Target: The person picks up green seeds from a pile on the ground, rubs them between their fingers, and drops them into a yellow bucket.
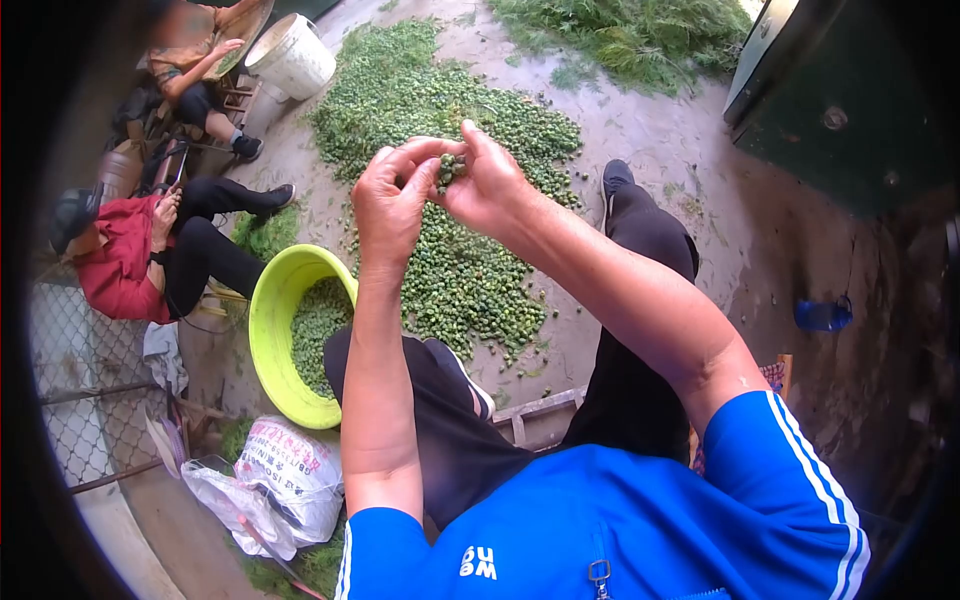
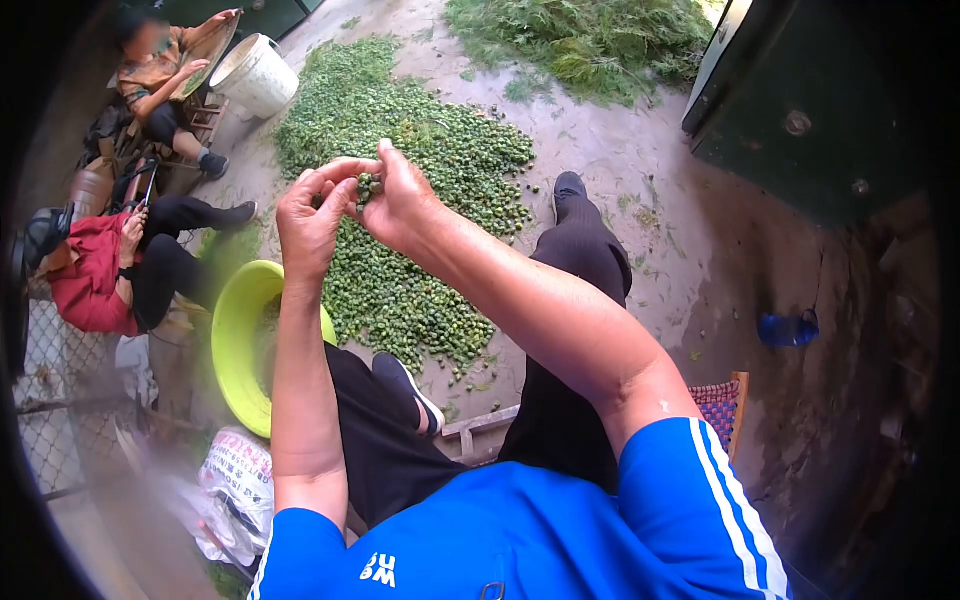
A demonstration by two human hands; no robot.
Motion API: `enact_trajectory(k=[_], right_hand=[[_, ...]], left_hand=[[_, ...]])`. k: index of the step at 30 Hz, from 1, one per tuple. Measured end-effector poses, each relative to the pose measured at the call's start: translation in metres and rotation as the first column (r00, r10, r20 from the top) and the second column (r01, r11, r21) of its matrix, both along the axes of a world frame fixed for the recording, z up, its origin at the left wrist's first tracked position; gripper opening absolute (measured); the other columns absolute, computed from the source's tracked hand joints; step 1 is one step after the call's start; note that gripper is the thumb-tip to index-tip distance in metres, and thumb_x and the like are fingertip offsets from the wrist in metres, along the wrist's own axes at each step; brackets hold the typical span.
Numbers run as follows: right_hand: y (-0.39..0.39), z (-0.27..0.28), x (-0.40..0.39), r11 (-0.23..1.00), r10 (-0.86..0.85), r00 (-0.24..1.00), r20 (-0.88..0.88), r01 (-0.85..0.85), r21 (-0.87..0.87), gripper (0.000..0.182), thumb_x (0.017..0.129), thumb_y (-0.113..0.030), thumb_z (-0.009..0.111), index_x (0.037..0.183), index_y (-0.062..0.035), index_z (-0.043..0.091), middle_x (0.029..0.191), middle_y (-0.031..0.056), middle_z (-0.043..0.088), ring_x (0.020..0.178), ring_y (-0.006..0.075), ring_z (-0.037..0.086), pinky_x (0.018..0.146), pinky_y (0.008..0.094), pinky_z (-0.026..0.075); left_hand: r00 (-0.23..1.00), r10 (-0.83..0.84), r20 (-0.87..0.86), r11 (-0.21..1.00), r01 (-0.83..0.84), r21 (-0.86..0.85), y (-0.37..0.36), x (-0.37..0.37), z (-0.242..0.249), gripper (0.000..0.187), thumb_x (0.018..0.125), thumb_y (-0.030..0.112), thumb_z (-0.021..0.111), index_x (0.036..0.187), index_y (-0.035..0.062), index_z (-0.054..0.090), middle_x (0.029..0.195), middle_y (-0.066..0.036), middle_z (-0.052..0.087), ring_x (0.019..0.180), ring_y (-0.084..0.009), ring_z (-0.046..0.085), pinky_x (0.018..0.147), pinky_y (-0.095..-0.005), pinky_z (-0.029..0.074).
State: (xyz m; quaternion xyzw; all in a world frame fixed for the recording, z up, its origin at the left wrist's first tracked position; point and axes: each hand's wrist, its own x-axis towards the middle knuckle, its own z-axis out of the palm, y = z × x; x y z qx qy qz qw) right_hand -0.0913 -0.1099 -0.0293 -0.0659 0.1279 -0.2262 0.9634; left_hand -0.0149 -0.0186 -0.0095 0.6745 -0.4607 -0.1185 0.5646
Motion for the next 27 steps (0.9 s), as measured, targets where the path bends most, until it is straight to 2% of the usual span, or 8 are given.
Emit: enact_trajectory(k=[4, 9, 12, 13, 14, 18, 23, 27], right_hand=[[0.001, -0.005, 0.001, 0.999, 0.037, 0.996, 0.079, -0.035, -0.037, 0.053, 0.101, -0.039, 0.026, 0.122, 0.0094, 0.033, 0.12, 0.0221, 0.049, 0.116, 0.032, 0.047, 0.103, 0.047, 0.038], [0.0, 0.001, 0.002, 0.985, 0.095, 0.993, 0.075, -0.104, 0.139, 0.051, 0.101, -0.037, 0.027, 0.107, 0.0091, 0.048, 0.107, 0.0245, 0.054, 0.106, 0.0347, 0.052, 0.096, 0.051, 0.043], [0.0, -0.007, 0.005, 0.996, 0.051, 0.998, 0.041, -0.054, 0.068, 0.051, 0.101, -0.037, 0.028, 0.11, 0.0092, 0.048, 0.105, 0.0236, 0.055, 0.107, 0.0351, 0.052, 0.096, 0.0494, 0.043], [0.0, -0.007, 0.006, 0.998, 0.038, 0.999, 0.006, -0.038, 0.051, 0.048, 0.101, -0.036, 0.031, 0.108, 0.0081, 0.05, 0.104, 0.0218, 0.056, 0.104, 0.0343, 0.053, 0.094, 0.047, 0.044], [0.0, -0.007, 0.005, 0.998, 0.04, 0.999, 0.007, -0.041, 0.052, 0.048, 0.101, -0.036, 0.031, 0.108, 0.0081, 0.05, 0.104, 0.0218, 0.056, 0.104, 0.0343, 0.053, 0.094, 0.047, 0.044], [0.0, -0.002, 0.002, 0.987, 0.068, 0.99, -0.121, -0.085, -0.139, 0.04, 0.099, -0.028, 0.038, 0.103, 0.0074, 0.055, 0.1, 0.018, 0.058, 0.093, 0.0282, 0.058, 0.085, 0.0407, 0.05], [-0.005, -0.002, 0.003, 0.996, 0.086, 0.996, -0.007, -0.086, -0.018, 0.053, 0.101, -0.035, 0.027, 0.112, 0.011, 0.051, 0.107, 0.0216, 0.055, 0.098, 0.0297, 0.057, 0.085, 0.0403, 0.05], [-0.007, 0.003, 0.003, 0.999, 0.024, 1.0, 0.018, -0.025, 0.035, 0.056, 0.101, -0.036, 0.024, 0.113, 0.0122, 0.05, 0.113, 0.0249, 0.052, 0.106, 0.0341, 0.053, 0.096, 0.0463, 0.044]], left_hand=[[0.903, 0.033, 0.428, 0.99, -0.089, 0.11, 0.004, -0.01, 0.016, 0.025, 0.077, -0.001, 0.065, 0.099, 0.0083, 0.071, 0.078, -0.005, 0.06, 0.066, -0.0144, 0.056, 0.06, -0.0283, 0.046], [0.933, 0.044, 0.356, 0.983, -0.103, 0.149, 0.007, -0.003, 0.009, 0.017, 0.08, 0.0, 0.066, 0.096, 0.0043, 0.067, 0.077, -0.001, 0.059, 0.062, -0.0061, 0.05, 0.057, -0.0227, 0.041], [0.995, -0.068, 0.07, 0.998, 0.067, 0.014, 0.008, 0.012, 0.004, 0.014, 0.083, 0.004, 0.066, 0.096, 0.0032, 0.062, 0.076, 0.0, 0.059, 0.058, -0.0049, 0.047, 0.05, -0.0202, 0.037], [0.971, -0.093, -0.222, 0.996, 0.093, -0.015, 0.011, 0.013, 0.008, 0.016, 0.084, 0.006, 0.065, 0.099, 0.004, 0.06, 0.074, 0.0, 0.059, 0.056, -0.0041, 0.045, 0.046, -0.0189, 0.034], [0.861, -0.118, -0.494, 0.993, 0.108, -0.049, 0.015, 0.015, 0.01, 0.018, 0.086, 0.008, 0.064, 0.102, 0.0048, 0.058, 0.073, 0.001, 0.059, 0.054, -0.0034, 0.042, 0.043, -0.0177, 0.03], [0.565, -0.262, -0.783, 0.965, 0.128, -0.23, 0.022, 0.032, 0.004, 0.02, 0.088, 0.008, 0.061, 0.107, 0.0076, 0.054, 0.083, -0.003, 0.059, 0.051, -0.005, 0.039, 0.04, -0.0171, 0.027], [0.341, -0.338, -0.877, 0.939, 0.051, -0.341, 0.022, 0.024, 0.015, 0.021, 0.089, 0.007, 0.056, 0.11, 0.0045, 0.056, 0.087, -0.009, 0.059, 0.067, -0.0138, 0.047, 0.055, -0.0225, 0.042], [0.488, -0.42, -0.765, 0.906, 0.187, -0.379, 0.023, 0.027, 0.011, 0.017, 0.089, 0.009, 0.06, 0.105, 0.0036, 0.059, 0.09, -0.008, 0.062, 0.062, -0.0084, 0.049, 0.046, -0.0177, 0.037]])
